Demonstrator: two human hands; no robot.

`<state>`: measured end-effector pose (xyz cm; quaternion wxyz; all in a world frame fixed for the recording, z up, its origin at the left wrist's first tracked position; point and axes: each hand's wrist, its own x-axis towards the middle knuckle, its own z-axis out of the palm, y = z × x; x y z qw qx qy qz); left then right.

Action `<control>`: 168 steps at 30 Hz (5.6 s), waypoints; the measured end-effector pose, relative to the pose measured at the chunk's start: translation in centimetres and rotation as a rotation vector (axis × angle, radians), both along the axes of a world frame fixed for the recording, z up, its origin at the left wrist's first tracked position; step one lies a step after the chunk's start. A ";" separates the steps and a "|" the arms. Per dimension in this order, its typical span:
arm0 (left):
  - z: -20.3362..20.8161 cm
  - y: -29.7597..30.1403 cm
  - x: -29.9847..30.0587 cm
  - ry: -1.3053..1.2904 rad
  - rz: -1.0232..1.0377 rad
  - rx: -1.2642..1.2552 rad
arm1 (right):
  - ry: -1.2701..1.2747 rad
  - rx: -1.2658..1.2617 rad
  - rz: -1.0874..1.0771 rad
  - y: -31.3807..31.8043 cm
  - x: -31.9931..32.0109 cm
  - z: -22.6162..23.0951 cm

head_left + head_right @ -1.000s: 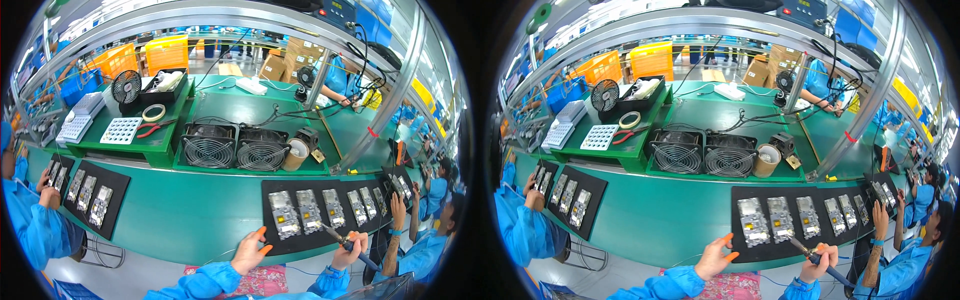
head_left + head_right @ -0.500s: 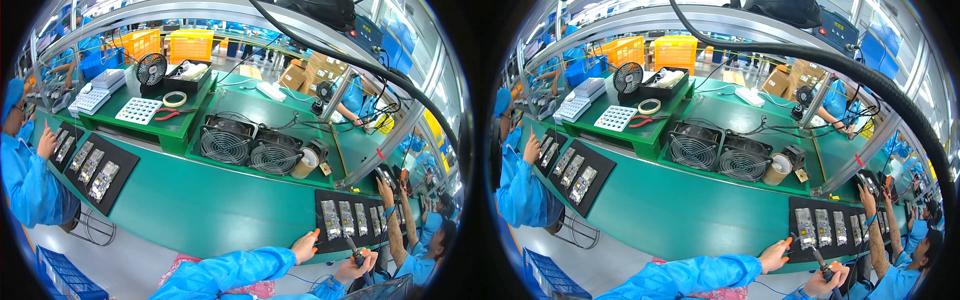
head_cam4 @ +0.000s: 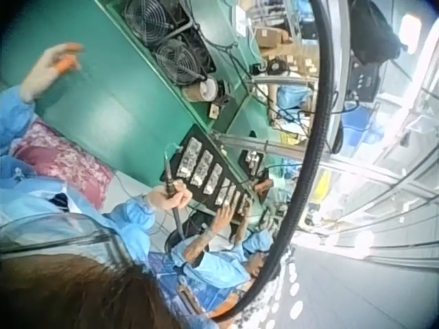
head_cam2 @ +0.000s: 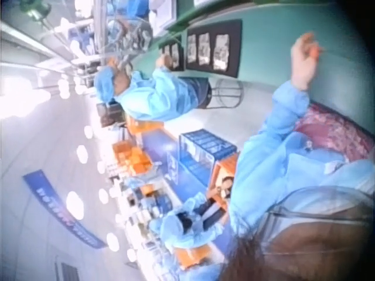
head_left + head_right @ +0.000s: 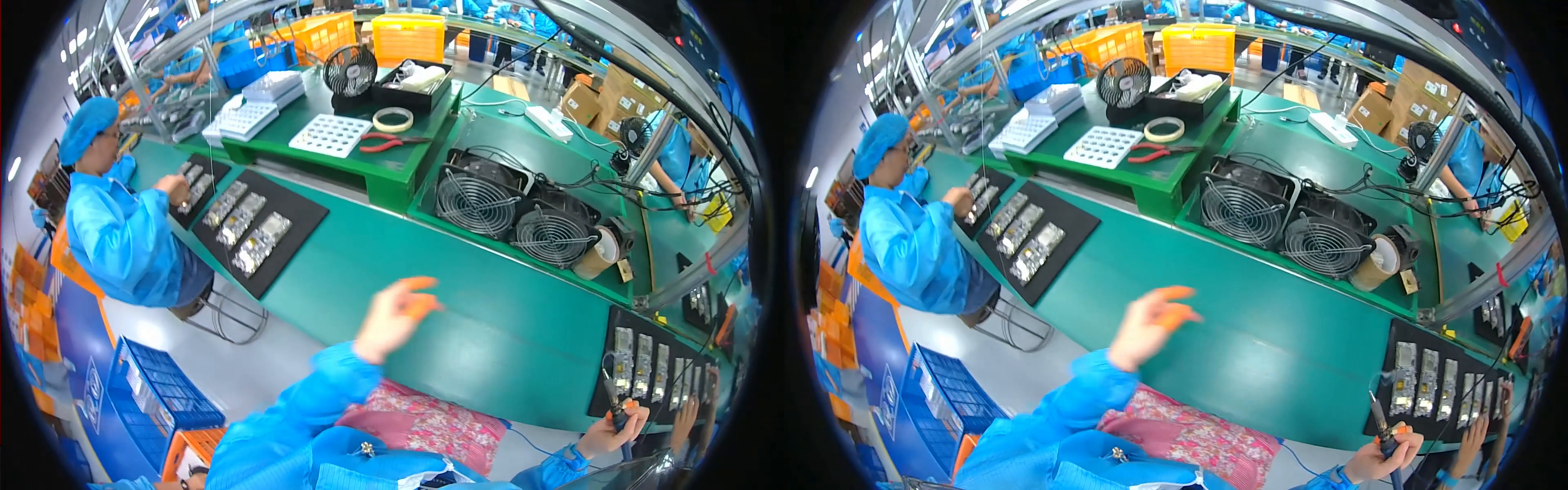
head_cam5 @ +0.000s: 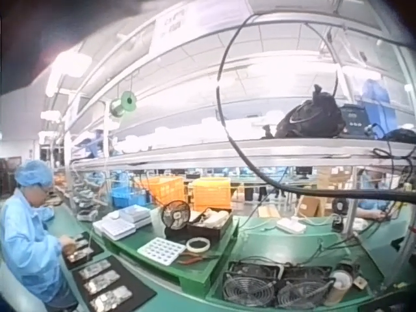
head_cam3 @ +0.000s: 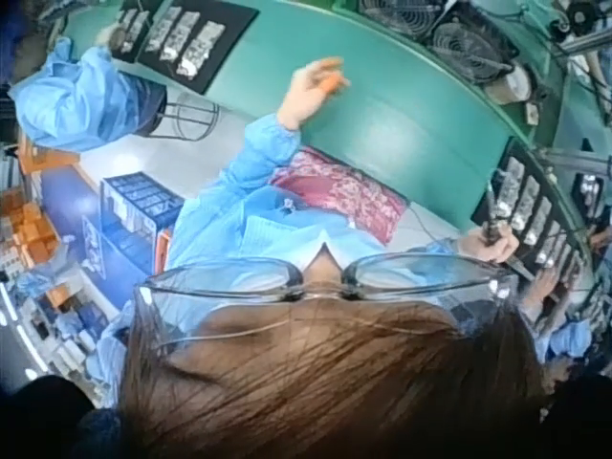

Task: The person solders electronic components onto circuit boards using a soldering iron and soldering wire.

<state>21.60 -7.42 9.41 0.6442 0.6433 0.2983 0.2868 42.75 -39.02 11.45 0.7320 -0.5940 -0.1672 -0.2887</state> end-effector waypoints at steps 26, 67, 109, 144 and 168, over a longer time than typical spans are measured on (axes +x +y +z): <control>-7.9 7.8 -28.8 0.141 0.732 -0.367 | 0.051 0.031 0.559 7.7 -3.2 0.0; -1.2 -1.4 -7.6 0.538 0.265 0.435 | 0.049 -0.054 0.533 9.2 -2.8 0.2; -0.1 -3.4 -5.1 0.216 0.295 0.462 | -0.079 -0.415 1.044 15.8 -3.9 -0.9; -3.0 -5.9 -5.0 0.258 0.042 0.873 | -0.200 -0.599 1.154 15.2 -4.3 -3.4; -2.4 -5.9 -4.6 0.300 0.033 0.934 | -0.186 -0.571 1.160 15.1 -4.3 -3.4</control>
